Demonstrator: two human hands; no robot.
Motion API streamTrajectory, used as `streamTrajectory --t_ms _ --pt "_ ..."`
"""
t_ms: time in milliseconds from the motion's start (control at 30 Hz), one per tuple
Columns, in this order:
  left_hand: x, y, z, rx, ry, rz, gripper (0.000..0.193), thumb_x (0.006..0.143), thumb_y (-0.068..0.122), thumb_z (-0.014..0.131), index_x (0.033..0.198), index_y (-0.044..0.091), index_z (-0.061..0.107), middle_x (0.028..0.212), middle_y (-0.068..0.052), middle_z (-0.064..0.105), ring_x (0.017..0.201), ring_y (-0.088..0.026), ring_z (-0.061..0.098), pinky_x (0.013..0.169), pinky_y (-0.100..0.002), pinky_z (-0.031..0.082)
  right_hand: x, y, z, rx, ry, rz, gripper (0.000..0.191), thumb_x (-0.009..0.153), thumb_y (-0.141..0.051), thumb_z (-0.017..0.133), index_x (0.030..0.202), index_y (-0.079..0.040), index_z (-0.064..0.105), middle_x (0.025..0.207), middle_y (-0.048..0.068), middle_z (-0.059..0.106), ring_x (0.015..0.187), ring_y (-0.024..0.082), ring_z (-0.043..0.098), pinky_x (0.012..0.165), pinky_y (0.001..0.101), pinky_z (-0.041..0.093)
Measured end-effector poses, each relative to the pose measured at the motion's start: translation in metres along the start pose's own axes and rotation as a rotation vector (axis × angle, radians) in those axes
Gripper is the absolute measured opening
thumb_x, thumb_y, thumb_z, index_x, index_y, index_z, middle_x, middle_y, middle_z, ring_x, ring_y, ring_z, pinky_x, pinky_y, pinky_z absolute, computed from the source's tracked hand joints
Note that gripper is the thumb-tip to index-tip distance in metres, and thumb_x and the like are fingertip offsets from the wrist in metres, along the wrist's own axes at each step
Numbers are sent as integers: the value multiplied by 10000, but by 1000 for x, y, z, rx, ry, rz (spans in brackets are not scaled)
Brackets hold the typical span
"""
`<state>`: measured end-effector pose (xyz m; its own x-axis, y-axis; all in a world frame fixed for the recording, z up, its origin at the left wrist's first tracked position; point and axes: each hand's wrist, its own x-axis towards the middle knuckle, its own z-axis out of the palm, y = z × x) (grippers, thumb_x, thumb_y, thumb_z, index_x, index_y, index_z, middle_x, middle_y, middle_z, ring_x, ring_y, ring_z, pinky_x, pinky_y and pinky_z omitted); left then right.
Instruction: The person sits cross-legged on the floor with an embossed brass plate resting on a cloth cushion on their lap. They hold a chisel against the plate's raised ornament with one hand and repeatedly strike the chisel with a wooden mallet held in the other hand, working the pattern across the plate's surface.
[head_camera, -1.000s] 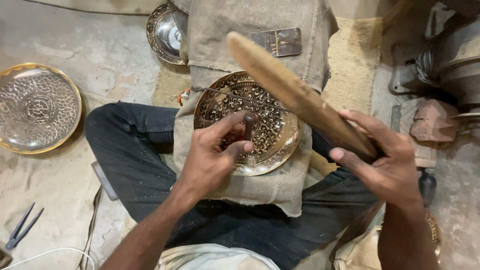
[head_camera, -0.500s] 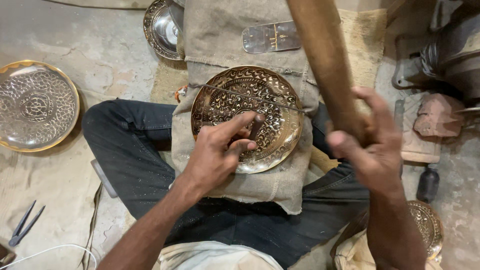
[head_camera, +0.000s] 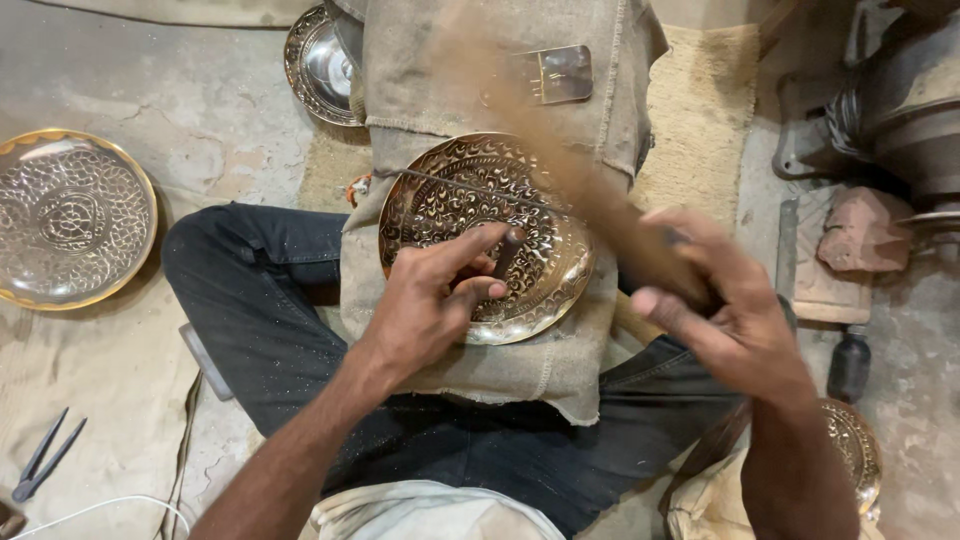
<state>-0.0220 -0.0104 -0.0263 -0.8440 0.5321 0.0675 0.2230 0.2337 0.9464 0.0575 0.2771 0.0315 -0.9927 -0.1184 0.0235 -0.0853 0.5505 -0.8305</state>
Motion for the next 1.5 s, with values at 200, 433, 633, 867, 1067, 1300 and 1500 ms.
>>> streamTrajectory --t_ms 200,433,633,867,1067,1300,1500 --pt "0 2 -2 -2 -19 -23 476 905 8 686 1362 120 613 947 -119 790 850 -146 800 661 -265 669 -3 5 2 -7 -19 29 595 881 -194 758 1436 -127 556 775 39 676 542 69 542 504 236 440" --pt "2 -2 -1 22 -30 -4 461 914 5 673 1355 131 628 996 -96 791 858 -134 796 678 -265 682 -10 12 4 -31 -4 111 575 893 -259 753 1423 -135 567 735 71 638 533 119 524 488 259 406" --pt "1 -1 -1 40 -50 -31 448 901 35 670 1336 138 639 1025 -97 786 849 -140 784 640 -259 677 -7 13 5 -1 59 88 570 923 -267 737 1449 -152 550 888 105 730 552 123 614 504 272 527" --pt "3 4 -4 46 -66 -87 379 913 21 680 1282 105 661 974 -90 797 836 -131 790 602 -268 633 -7 7 8 27 83 -46 548 944 -299 700 1425 -152 482 894 89 715 616 91 642 498 250 550" --pt "4 5 -5 47 -79 -66 299 902 40 714 1196 83 690 966 -77 795 797 -130 772 637 -263 654 -6 15 12 -19 105 -61 575 929 -308 716 1435 -147 498 782 37 709 473 46 512 424 240 454" --pt "5 4 -6 75 -88 -67 289 900 56 723 1188 81 712 957 -77 800 788 -127 775 642 -274 652 -8 20 9 -81 36 -108 569 901 -280 727 1416 -131 539 744 28 685 461 57 513 431 251 454" --pt "3 -2 -7 70 -35 93 326 937 47 702 1260 79 670 1047 -106 778 869 -138 766 719 -263 668 -13 13 8 -58 56 -124 567 902 -222 751 1415 -98 543 837 56 712 633 96 647 543 265 502"
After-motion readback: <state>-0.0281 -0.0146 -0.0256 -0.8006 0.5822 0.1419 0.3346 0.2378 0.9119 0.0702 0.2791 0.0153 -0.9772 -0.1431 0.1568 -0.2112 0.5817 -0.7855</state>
